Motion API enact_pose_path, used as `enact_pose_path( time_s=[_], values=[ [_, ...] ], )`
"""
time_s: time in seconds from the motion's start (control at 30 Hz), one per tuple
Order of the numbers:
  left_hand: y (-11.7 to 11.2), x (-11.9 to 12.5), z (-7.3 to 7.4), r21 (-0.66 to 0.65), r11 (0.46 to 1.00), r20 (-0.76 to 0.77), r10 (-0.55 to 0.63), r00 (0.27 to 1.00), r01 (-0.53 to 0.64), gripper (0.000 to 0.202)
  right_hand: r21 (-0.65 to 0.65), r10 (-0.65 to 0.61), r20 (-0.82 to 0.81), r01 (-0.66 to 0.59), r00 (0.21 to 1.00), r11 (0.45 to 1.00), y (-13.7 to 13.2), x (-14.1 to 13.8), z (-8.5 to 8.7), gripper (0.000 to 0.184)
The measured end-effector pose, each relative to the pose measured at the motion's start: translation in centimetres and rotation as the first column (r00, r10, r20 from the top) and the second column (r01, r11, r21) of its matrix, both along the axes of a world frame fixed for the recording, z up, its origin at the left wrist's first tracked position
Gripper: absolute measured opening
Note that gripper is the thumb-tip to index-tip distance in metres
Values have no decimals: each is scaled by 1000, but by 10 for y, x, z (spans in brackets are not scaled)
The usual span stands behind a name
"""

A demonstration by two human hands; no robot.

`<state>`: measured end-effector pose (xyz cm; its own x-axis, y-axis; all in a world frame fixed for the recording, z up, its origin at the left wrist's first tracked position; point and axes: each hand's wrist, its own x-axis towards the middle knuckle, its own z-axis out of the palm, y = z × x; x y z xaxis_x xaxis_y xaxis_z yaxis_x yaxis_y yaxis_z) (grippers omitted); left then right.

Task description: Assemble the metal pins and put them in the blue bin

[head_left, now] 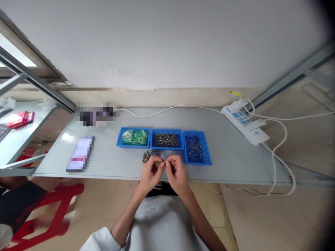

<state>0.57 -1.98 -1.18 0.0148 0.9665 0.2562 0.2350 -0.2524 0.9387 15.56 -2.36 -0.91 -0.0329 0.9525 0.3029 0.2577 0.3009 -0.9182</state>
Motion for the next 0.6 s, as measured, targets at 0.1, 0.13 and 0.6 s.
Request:
enact_pose_path(
  time_s=[0.1, 0.13, 0.6],
  values=[
    [2, -3, 1, -60, 998, 113, 15, 993, -8, 19, 2, 50, 7, -50, 999, 999, 2, 3, 0, 6],
    [3, -5, 1, -77, 997, 135, 19, 991, -9, 21, 0, 67, 21, -67, 998, 998, 2, 4, -1, 6],
    [13, -11, 8, -2, 994, 66, -108, 992, 108, 12, -83, 109, 248, -91, 963, 992, 3, 10, -10, 15]
  ],
)
